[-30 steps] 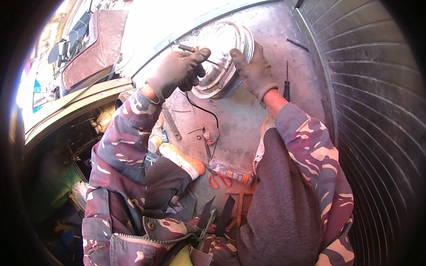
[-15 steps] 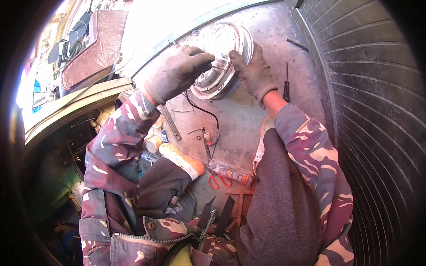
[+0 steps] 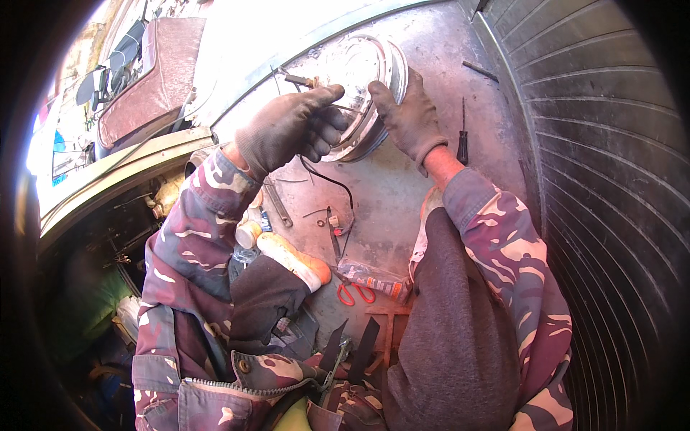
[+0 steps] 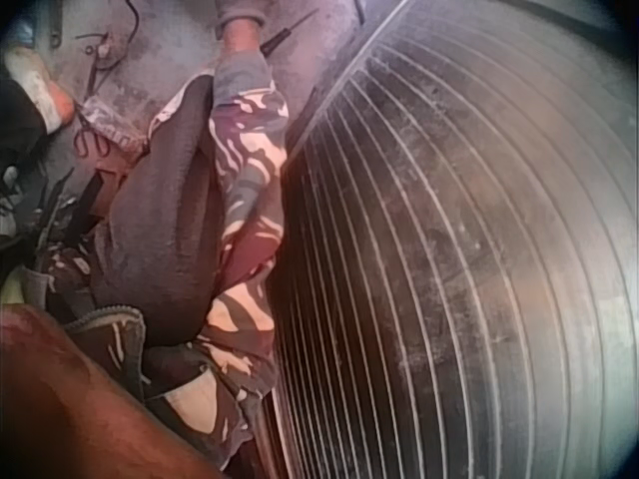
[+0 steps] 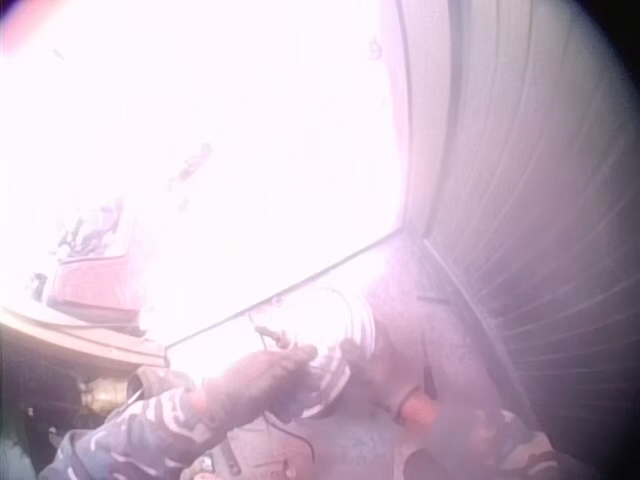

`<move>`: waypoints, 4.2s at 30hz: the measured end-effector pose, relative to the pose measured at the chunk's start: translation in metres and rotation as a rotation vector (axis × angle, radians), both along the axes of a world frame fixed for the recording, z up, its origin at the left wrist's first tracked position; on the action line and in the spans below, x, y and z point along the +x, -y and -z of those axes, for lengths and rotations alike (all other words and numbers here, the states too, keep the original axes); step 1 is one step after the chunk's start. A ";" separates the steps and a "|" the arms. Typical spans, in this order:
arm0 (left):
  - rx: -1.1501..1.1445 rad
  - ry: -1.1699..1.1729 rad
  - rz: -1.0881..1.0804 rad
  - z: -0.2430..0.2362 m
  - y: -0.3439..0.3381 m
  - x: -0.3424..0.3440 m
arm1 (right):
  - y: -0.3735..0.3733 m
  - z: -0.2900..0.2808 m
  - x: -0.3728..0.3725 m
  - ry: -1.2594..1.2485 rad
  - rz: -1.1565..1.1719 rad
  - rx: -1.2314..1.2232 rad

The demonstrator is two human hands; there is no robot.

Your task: The person sits on the floor and uses a screwdriver to remove screws from a circular motor housing. They then use a small brush to clean the interior of the housing and continue adjusting internal components with the screwdriver.

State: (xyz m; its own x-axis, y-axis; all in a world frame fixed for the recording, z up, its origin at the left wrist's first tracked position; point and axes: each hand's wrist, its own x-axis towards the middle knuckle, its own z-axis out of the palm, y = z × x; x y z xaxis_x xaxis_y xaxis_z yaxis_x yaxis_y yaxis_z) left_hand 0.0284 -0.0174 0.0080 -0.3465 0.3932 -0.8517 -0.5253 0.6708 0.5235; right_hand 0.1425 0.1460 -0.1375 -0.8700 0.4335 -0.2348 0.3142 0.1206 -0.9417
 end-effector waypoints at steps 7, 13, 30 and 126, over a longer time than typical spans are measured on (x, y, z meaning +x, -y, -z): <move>0.018 -0.809 0.599 0.014 0.012 -0.008 | -0.002 0.006 -0.003 -0.034 0.010 -0.017; 0.306 -1.337 0.981 0.026 0.026 -0.028 | 0.000 0.008 -0.001 -0.032 0.002 -0.047; -0.114 -0.145 0.014 0.004 0.009 -0.005 | 0.000 0.004 -0.001 0.001 0.022 -0.027; 0.484 -0.234 -0.990 0.138 0.118 0.288 | -0.020 -0.008 0.023 0.219 -0.102 0.056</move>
State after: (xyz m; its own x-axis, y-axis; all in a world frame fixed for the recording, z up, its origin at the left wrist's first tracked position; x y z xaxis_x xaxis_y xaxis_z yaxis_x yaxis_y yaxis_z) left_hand 0.3165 -0.1351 -0.1296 -0.8206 0.1276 -0.5570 -0.5681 -0.2870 0.7713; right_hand 0.1654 0.1660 -0.1297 -0.8410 0.3637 -0.4006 0.4936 0.2124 -0.8433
